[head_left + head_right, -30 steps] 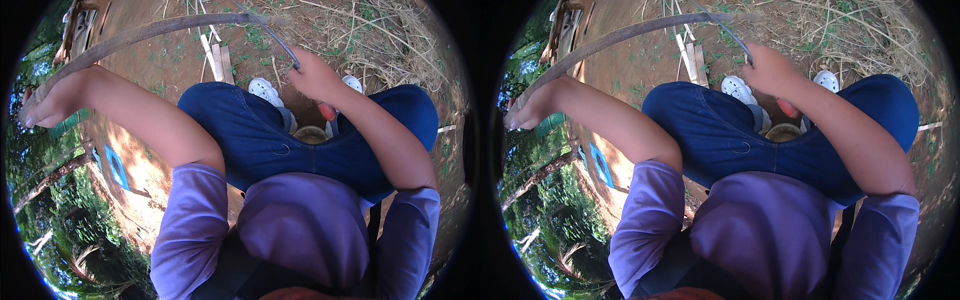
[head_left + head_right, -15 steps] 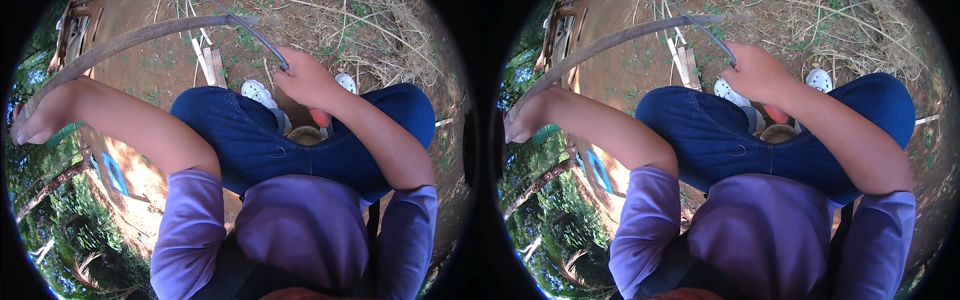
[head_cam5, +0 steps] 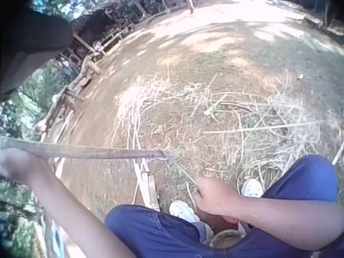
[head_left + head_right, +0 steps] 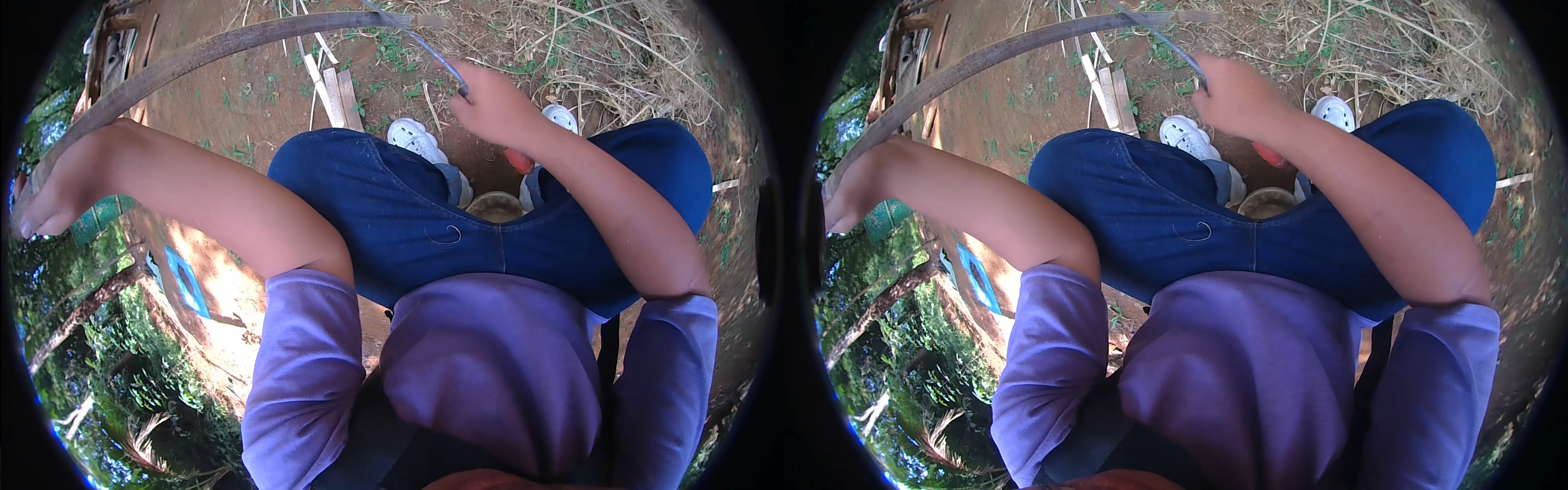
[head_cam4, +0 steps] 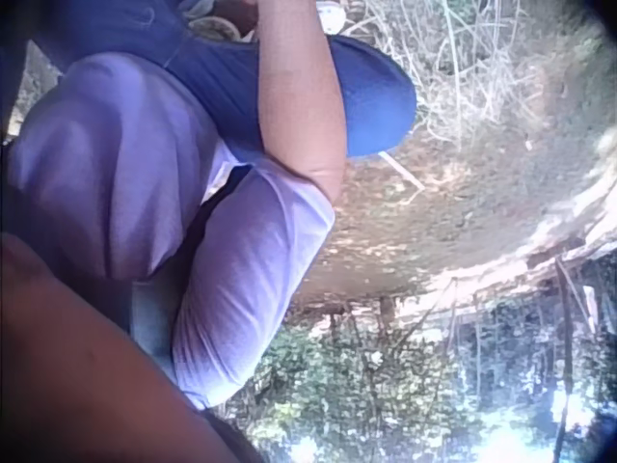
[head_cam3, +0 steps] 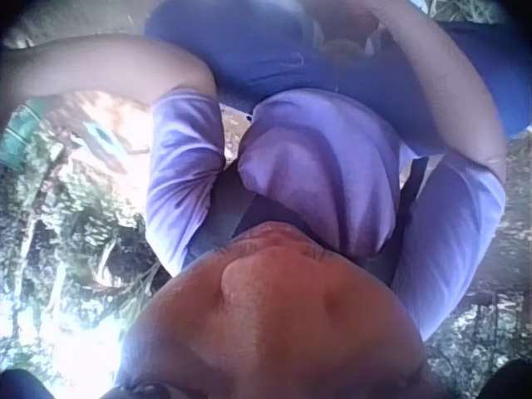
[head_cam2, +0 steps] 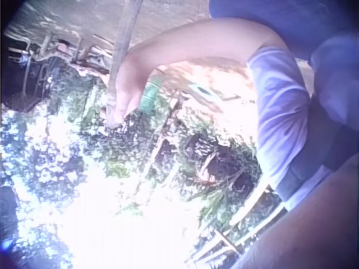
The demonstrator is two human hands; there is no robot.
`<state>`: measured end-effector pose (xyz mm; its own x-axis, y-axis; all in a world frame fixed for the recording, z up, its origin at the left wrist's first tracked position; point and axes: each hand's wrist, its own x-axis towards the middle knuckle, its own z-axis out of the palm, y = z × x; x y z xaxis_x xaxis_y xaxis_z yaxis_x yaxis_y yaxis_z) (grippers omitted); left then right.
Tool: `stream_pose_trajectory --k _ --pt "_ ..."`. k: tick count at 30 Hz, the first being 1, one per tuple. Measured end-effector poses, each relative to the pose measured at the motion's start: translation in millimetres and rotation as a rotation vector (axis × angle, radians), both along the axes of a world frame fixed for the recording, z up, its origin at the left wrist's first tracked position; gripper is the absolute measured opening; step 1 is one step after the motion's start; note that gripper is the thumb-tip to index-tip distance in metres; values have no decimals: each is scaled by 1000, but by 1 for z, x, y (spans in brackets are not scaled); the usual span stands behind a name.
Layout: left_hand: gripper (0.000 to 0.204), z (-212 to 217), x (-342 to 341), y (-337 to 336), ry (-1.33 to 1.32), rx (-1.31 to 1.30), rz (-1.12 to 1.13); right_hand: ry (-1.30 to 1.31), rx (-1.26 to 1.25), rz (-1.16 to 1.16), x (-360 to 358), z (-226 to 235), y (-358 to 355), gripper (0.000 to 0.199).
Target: The person holds long bamboo strips and shaves the surface using a blade, turning the strips to reach different sides.
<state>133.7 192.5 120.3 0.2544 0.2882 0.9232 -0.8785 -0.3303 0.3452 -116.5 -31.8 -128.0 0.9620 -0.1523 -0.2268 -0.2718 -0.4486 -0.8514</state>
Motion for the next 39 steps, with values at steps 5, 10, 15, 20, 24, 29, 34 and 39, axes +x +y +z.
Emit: stream_pose_trajectory --k 5,10,15,20,24,29,34,39 --pt "57 -1 -4 7 -12 -21 -6 113 17 -47 5 -6 0 41" --pt "57 -2 1 1 -9 -16 -18 257 -8 -24 5 -22 -11 35" --pt "57 0 -1 4 -26 -36 -38 163 -114 128 -6 -53 -3 25" --pt "58 -2 1 5 -34 -20 -35 478 294 122 5 -9 10 14" --pt "58 -5 -2 -2 -70 -34 -95 622 330 3 -1 -32 3 19" --pt "55 -5 -12 -23 -52 -99 -311 551 425 -208 2 -30 -7 11" --pt "33 19 -37 -7 339 -231 -1137 438 497 -283 12 -28 -5 16" --pt "27 29 -59 -1 332 -319 -1128 433 522 -303 10 -21 -11 19"
